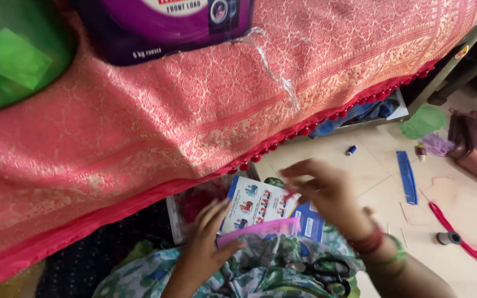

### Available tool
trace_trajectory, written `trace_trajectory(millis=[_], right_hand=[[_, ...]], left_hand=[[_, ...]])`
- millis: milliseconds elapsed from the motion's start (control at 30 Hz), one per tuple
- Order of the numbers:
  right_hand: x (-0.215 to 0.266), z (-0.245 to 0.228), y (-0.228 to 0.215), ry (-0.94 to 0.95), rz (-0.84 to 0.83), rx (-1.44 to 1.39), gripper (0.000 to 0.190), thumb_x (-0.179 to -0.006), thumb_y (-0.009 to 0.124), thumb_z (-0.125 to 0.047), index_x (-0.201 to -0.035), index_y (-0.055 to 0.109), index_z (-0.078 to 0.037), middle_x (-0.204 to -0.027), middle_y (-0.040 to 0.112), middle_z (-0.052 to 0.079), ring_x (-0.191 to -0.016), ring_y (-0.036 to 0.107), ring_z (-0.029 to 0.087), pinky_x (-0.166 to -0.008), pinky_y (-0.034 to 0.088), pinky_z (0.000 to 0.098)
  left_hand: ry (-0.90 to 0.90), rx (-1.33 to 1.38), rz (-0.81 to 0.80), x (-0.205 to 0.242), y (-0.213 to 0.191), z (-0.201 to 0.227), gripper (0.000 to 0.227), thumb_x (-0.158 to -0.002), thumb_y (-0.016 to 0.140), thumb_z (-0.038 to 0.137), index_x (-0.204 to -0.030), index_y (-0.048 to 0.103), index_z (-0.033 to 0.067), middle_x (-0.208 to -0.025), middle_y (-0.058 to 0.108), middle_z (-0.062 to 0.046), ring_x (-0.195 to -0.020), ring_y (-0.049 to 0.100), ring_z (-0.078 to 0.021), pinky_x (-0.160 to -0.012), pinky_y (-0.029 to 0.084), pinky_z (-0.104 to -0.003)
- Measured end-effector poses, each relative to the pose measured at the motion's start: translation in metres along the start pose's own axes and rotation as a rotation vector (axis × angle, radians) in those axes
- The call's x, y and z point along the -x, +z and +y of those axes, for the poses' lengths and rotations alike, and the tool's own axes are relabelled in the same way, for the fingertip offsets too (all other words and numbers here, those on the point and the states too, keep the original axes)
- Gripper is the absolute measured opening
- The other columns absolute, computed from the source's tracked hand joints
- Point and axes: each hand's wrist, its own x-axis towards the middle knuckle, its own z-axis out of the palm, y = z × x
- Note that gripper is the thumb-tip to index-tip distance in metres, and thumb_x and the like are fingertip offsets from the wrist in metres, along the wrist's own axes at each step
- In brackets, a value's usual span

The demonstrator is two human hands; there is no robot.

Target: Applying decorative pom-pom trim to the edge of a pink cloth using needle and thread.

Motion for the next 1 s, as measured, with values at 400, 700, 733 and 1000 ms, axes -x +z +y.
trace_trajectory(millis=[400,700,733,1000], right_hand=[[0.011,0.013,0.035,0.328,0.063,-0.61,0.012,-0.109,0.041,-0.017,-0.113,0.042,-0.006,-0.087,0.068,0.019,-0.073,0.078,0.03,-0.042,0.058,0.0318],[-0.004,0.012,-0.042,0.081,0.378,-0.288,0.008,-0.121,0.045,-0.013,-0.126,0.043,-0.007,-0.088,0.063,0.013,-0.068,0.068,0.023,-0.057,0.059,0.0349],[-0.003,0.018,-0.045,0.135,0.335,-0.182,0.009,-0.118,0.046,-0.01,-0.126,0.047,-0.005,-0.087,0.063,0.013,-0.068,0.069,0.022,-0.058,0.06,0.0347],[-0.001,0.06,0.037,0.236,-0.245,0.253,0.013,-0.094,0.064,-0.002,-0.106,0.069,0.001,-0.09,0.072,0.009,-0.071,0.072,0.014,-0.058,0.059,0.0284]], left_hand=[[0.009,0.24,-0.066,0.015,0.037,0.009,0.021,-0.097,0.063,0.023,-0.095,0.066,0.0025,-0.101,0.069,-0.019,-0.106,0.062,-0.0415,-0.092,0.048,-0.048],[-0.145,-0.08,-0.018,0.025,0.016,-0.057,0.024,-0.094,0.07,0.023,-0.109,0.068,0.0051,-0.109,0.069,-0.017,-0.108,0.062,-0.0357,-0.095,0.047,-0.046],[0.005,0.029,0.217,0.013,0.008,-0.05,0.036,-0.088,0.075,0.018,-0.118,0.066,0.002,-0.12,0.069,-0.017,-0.115,0.062,-0.0348,-0.099,0.048,-0.045],[-0.394,1.371,0.375,-0.053,0.035,-0.004,0.022,-0.101,0.075,0.015,-0.109,0.066,-0.0042,-0.1,0.075,-0.014,-0.093,0.071,-0.0219,-0.091,0.055,-0.039]])
